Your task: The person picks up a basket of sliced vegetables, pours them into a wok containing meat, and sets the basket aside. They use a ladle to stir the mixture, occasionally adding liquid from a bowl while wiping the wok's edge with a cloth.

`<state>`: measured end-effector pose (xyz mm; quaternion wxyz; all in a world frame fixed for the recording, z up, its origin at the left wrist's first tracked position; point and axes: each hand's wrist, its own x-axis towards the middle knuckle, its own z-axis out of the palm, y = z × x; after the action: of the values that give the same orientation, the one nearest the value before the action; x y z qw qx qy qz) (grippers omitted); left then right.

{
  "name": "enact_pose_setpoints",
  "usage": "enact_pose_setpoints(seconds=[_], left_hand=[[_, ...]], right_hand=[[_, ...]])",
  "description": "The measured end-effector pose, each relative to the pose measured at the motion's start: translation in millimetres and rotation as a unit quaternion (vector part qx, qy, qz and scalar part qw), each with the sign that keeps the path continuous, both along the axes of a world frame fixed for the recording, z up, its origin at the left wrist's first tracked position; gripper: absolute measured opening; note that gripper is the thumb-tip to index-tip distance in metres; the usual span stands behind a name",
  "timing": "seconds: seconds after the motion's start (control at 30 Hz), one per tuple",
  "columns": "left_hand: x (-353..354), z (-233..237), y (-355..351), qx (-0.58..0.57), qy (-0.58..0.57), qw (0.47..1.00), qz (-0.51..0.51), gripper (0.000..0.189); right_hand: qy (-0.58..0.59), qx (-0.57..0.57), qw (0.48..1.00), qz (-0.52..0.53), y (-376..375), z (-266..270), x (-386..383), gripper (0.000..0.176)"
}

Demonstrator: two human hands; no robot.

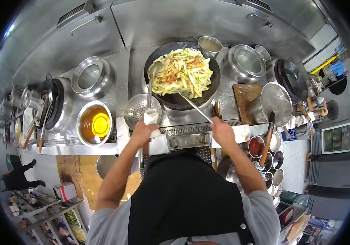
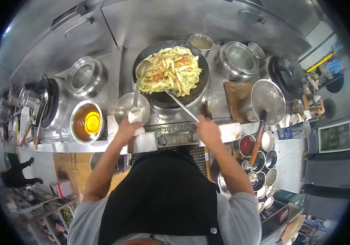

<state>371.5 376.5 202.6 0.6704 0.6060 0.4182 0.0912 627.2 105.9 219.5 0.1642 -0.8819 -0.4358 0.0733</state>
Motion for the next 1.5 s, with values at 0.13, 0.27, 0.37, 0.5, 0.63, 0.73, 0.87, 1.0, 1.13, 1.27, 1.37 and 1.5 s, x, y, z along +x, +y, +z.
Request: enact_pose_setpoints(seconds=[0.13, 0.27, 0.37, 0.5, 0.63, 0.73, 0.87, 1.0, 1.13, 1.27, 1.37, 1.5], left_hand=[[23.8, 23.2, -22.5, -0.116, -0.022, 0.991, 0.066, 0.043], [22.7, 44.3, -4.6, -0.094, -0.035, 0.995, 0.023, 0.032], [24.6, 96.6, -6.6, -0.062, -0.037, 0.997, 0.031, 0.03], [28.5, 105.0, 9.4, -0.02, -0.06, 0.998, -0.026, 0.04], [38.9, 119.5, 19.6, 0.128, -0.011, 0.987, -0.095, 0.063], [47.8, 83.5, 56.0, 0.146, -0.014, 0.979, -0.14, 0.082], [80.2, 86.5, 89.1, 0.373, 0.06, 0.914, -0.147, 0.097], [107.5, 99.1, 123.6, 0.408, 0.165, 0.882, -0.168, 0.096], [137.1, 91.7, 144.1, 0.423, 0.257, 0.845, -0.203, 0.098], [153.5, 64.2, 148.3, 0.354, 0.23, 0.871, -0.249, 0.101], [160.5, 87.8, 131.2, 0.144, 0.2, 0.949, -0.198, 0.092], [133.7, 60.5, 121.7, 0.061, 0.12, 0.979, -0.153, 0.063]], right_hand=[[0.013, 0.037, 0.999, -0.01, 43.7, -29.4, 26.3, 0.023], [0.057, 0.027, 0.997, -0.039, 42.9, 7.5, 46.0, 0.025], [0.09, 0.027, 0.993, -0.074, 35.9, 37.5, 46.8, 0.027], [0.161, 0.075, 0.98, -0.091, 17.2, 37.4, 68.3, 0.028], [0.178, 0.116, 0.969, -0.129, -7.8, 44.1, 67.6, 0.029], [0.114, 0.115, 0.981, -0.105, -39.6, 57.9, 73.4, 0.03], [-0.063, 0.013, 0.994, -0.084, -69.7, 136.0, 71.5, 0.026], [-0.161, -0.07, 0.983, -0.058, -82.6, 179.9, 106.6, 0.021], [-0.253, -0.133, 0.958, -0.01, -59.0, 164.7, 176.0, 0.018], [-0.209, -0.079, 0.971, 0.082, -13.4, 76.4, 270.5, 0.018], [-0.144, 0.003, 0.983, 0.115, 26.8, 11.4, 293.7, 0.018], [-0.09, 0.002, 0.992, 0.083, 73.6, -30.3, 267.4, 0.021]])
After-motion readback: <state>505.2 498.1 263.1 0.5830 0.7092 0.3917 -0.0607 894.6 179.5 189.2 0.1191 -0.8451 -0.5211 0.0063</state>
